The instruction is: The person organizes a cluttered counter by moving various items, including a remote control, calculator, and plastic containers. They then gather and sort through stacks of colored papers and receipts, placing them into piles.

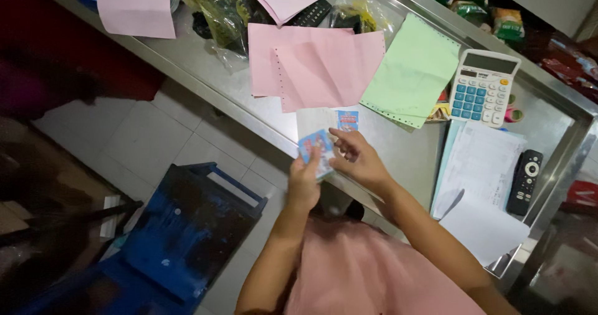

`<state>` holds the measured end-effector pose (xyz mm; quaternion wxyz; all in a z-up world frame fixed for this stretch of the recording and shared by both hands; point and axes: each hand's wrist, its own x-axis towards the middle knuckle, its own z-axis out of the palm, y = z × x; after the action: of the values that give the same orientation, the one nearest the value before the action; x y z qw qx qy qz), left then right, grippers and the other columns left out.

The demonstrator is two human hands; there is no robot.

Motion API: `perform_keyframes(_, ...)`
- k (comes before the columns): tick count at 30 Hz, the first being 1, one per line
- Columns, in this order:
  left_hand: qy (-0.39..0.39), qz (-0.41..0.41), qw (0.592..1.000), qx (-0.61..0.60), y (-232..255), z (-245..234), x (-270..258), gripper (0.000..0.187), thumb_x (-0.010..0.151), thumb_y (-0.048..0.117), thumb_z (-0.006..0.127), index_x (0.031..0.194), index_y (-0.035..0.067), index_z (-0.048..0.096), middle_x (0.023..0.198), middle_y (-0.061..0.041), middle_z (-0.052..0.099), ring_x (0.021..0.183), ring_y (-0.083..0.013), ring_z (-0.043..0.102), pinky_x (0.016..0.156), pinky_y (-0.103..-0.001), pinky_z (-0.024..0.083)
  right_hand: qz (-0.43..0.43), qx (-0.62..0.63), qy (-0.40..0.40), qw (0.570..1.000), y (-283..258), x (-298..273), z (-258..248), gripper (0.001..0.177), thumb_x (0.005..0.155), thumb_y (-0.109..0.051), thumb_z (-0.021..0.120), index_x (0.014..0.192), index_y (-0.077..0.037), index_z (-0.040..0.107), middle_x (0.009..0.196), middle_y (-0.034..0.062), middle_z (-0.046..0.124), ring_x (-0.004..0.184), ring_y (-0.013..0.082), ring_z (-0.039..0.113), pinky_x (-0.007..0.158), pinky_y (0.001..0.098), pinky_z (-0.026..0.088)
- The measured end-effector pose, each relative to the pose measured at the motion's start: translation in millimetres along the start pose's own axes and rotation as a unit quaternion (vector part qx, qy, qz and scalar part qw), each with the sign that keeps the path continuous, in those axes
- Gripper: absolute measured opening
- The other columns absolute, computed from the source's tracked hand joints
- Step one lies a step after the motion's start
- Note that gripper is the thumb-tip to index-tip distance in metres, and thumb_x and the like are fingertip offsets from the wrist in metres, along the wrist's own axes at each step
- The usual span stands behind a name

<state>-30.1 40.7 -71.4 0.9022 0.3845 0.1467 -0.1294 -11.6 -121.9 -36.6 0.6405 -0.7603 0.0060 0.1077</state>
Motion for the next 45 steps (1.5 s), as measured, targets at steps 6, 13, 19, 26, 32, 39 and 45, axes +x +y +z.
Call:
perform_keyframes(6,0.052,0.055,0.997,0.006,76.2,-7.6,1.6,0.045,0.106,0.020,0.050,0.147,0.005,0.042,0.130,-0.017,0.065,0.106,-0.0246,0.069,0.083,-0.037,0.060,-0.051,-0.303,0.127,0.943,-9.9,39.2,-11.2,0.079,0.075,-0.035,0.087,0.137,0.000,0.055,0.129,0.0204,0.053,0.121,0.0380,0.049,0.106,0.0482,0.040)
perform_keyframes(13,0.080,0.066,0.994,0.043,114.6,-6.9,14.8,0.057,0.102,0.006,0.052,0.155,0.011,0.032,0.122,-0.020,0.062,0.107,-0.0304,0.069,0.089,-0.041,0.059,-0.030,-0.417,0.138,0.898,-53.0,47.5,34.2,0.096,0.065,-0.044,0.092,0.135,0.006,0.050,0.134,0.0282,0.043,0.124,0.0452,0.037,0.102,0.0566,0.031)
perform_keyframes(19,0.051,0.043,0.995,0.073,124.3,-11.2,24.7,0.072,0.095,0.000,0.058,0.158,0.019,0.028,0.122,-0.015,0.059,0.110,-0.0279,0.067,0.083,-0.046,0.062,0.086,-0.343,0.123,0.927,-66.8,52.7,32.1,0.073,0.062,-0.032,0.096,0.114,0.002,0.057,0.122,0.0239,0.052,0.114,0.0376,0.048,0.095,0.0442,0.044)
perform_keyframes(26,0.032,0.008,0.994,0.103,123.3,-9.7,45.0,0.081,0.091,-0.001,0.061,0.158,0.031,0.029,0.120,-0.006,0.057,0.100,-0.0173,0.064,0.076,-0.039,0.062,-0.004,-0.143,0.067,0.987,-33.1,54.1,0.2,0.057,0.072,-0.017,0.087,0.122,0.000,0.064,0.103,0.0076,0.073,0.092,0.0155,0.068,0.082,0.0323,0.053)
perform_keyframes(32,-0.031,-0.098,0.981,0.167,114.2,-1.6,61.0,0.076,0.091,0.013,0.072,0.157,0.028,0.038,0.112,-0.003,0.062,0.089,-0.0139,0.062,0.066,-0.034,0.056,0.108,-0.022,-0.082,0.991,-51.8,39.0,-47.9,0.036,0.081,-0.018,0.082,0.113,-0.004,0.073,0.087,-0.0008,0.071,0.073,0.0066,0.059,0.063,0.0252,0.048)
perform_keyframes(39,-0.187,-0.066,0.960,0.198,75.4,22.2,65.1,0.049,0.090,0.013,0.080,0.132,-0.004,0.064,0.116,-0.011,0.072,0.100,-0.0161,0.069,0.085,-0.031,0.058,0.126,-0.111,-0.043,0.985,-79.5,33.3,-51.9,0.037,0.070,-0.021,0.091,0.098,0.000,0.077,0.070,-0.0024,0.067,0.059,0.0054,0.055,0.051,0.0261,0.045)
perform_keyframes(45,-0.090,-0.106,0.982,0.128,71.8,28.9,72.8,0.036,0.096,0.023,0.071,0.124,0.001,0.065,0.115,-0.008,0.071,0.095,-0.0168,0.069,0.078,-0.037,0.060,0.156,-0.113,0.027,0.981,-63.9,22.6,-73.9,0.037,0.076,-0.022,0.088,0.106,-0.003,0.080,0.068,0.0017,0.066,0.058,0.0081,0.053,0.052,0.0272,0.043)
